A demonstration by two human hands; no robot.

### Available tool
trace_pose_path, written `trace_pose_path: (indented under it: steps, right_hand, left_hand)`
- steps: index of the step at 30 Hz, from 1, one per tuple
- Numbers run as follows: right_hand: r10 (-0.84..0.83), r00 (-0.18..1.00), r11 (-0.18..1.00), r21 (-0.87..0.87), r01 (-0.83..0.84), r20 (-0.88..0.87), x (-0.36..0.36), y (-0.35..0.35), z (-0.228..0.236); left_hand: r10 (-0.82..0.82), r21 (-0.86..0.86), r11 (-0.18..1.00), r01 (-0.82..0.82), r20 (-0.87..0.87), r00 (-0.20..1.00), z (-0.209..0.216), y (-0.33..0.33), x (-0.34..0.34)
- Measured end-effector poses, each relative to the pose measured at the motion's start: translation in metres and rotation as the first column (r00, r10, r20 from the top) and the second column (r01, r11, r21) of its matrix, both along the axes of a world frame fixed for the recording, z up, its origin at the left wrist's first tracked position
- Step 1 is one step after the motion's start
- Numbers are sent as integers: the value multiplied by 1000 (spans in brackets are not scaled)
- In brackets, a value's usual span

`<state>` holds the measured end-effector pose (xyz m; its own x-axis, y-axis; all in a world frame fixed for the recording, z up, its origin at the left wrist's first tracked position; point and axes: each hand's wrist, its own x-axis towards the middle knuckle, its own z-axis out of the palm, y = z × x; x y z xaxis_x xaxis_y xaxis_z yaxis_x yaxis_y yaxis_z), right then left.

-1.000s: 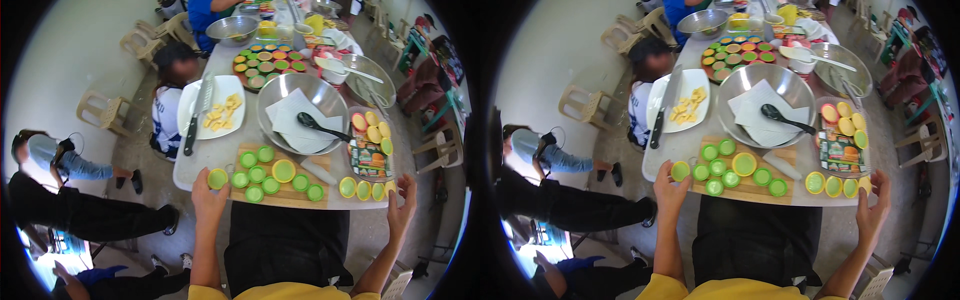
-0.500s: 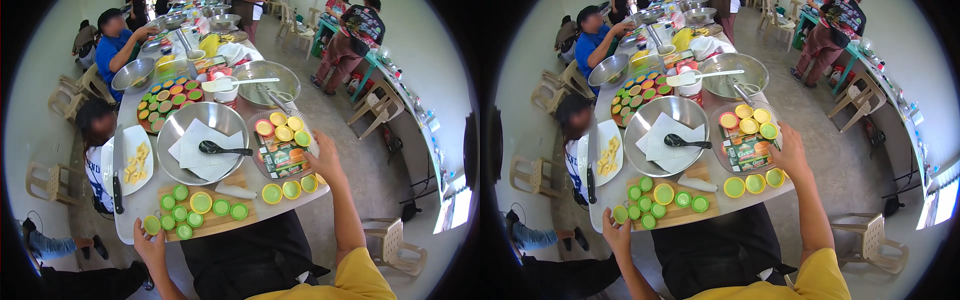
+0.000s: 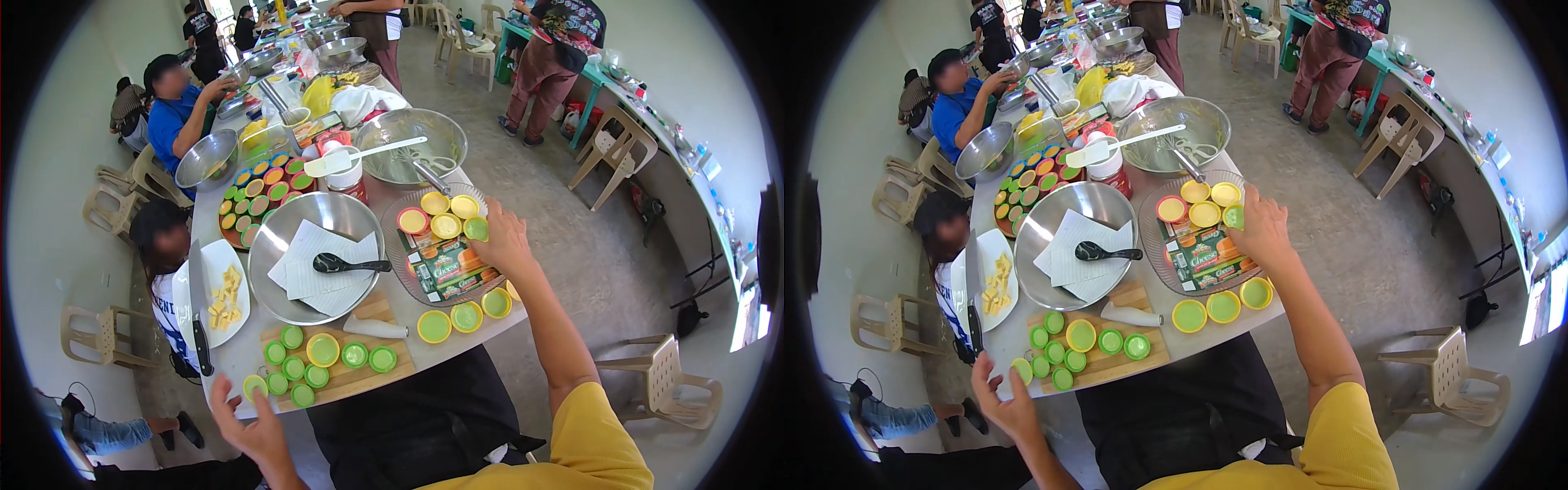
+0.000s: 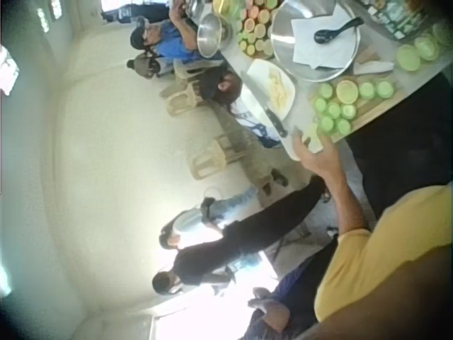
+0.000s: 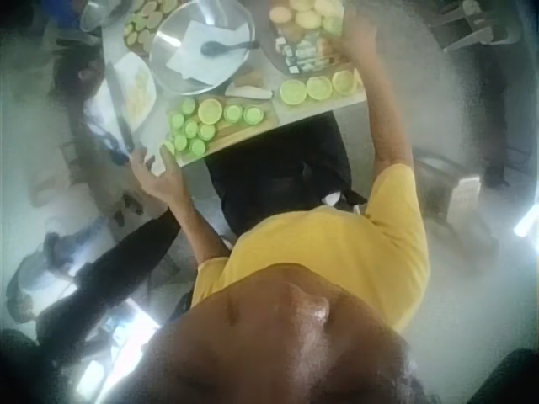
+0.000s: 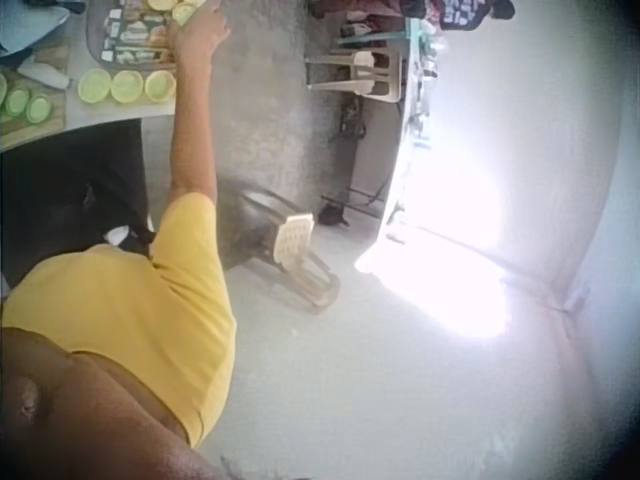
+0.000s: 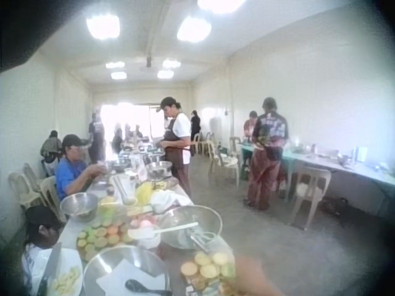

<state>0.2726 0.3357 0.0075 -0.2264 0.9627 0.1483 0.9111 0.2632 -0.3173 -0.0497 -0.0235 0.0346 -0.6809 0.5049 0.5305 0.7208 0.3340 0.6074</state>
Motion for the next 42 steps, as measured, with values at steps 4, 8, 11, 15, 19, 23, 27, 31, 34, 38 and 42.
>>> trace_pose_path:
  steps: [4,8,11,15,19,23,27,31,34,38,42]
  right_hand:
    - [2,998,1000,17,-1,-67,13,4,1]
    - [76,983,994,90,-62,-166,20,6,-3]
    - [74,973,992,115,-50,-218,43,3,4]
    - [119,956,989,118,-90,-268,61,-10,27]
    - [148,958,970,222,-93,-245,94,-22,38]
    - [153,957,973,205,-103,-248,118,-24,42]
    - [147,954,980,165,-106,-260,128,-27,45]
    - [116,964,982,174,-75,-241,131,-35,45]
    - [89,965,989,138,-56,-247,131,-42,48]
    - [81,965,992,118,-53,-251,127,-45,51]
    - [119,965,982,169,-80,-235,126,-42,46]
  left_hand:
    - [-382,11,924,382,76,921,34,83,80]
    - [-654,34,756,654,83,752,35,168,140]
    - [-706,-94,706,702,-7,708,15,239,174]
    - [-647,-231,736,636,36,762,0,301,197]
    - [-595,-389,712,585,110,796,-1,340,214]
    - [-554,-468,699,541,124,823,-8,359,224]
    - [-545,-496,690,527,124,829,-8,368,227]
    - [-537,-482,702,524,125,834,-3,371,227]
    - [-553,-449,718,532,97,828,-11,372,224]
    - [-576,-440,708,553,94,812,-13,370,221]
    - [-566,-441,715,543,92,819,-13,368,221]
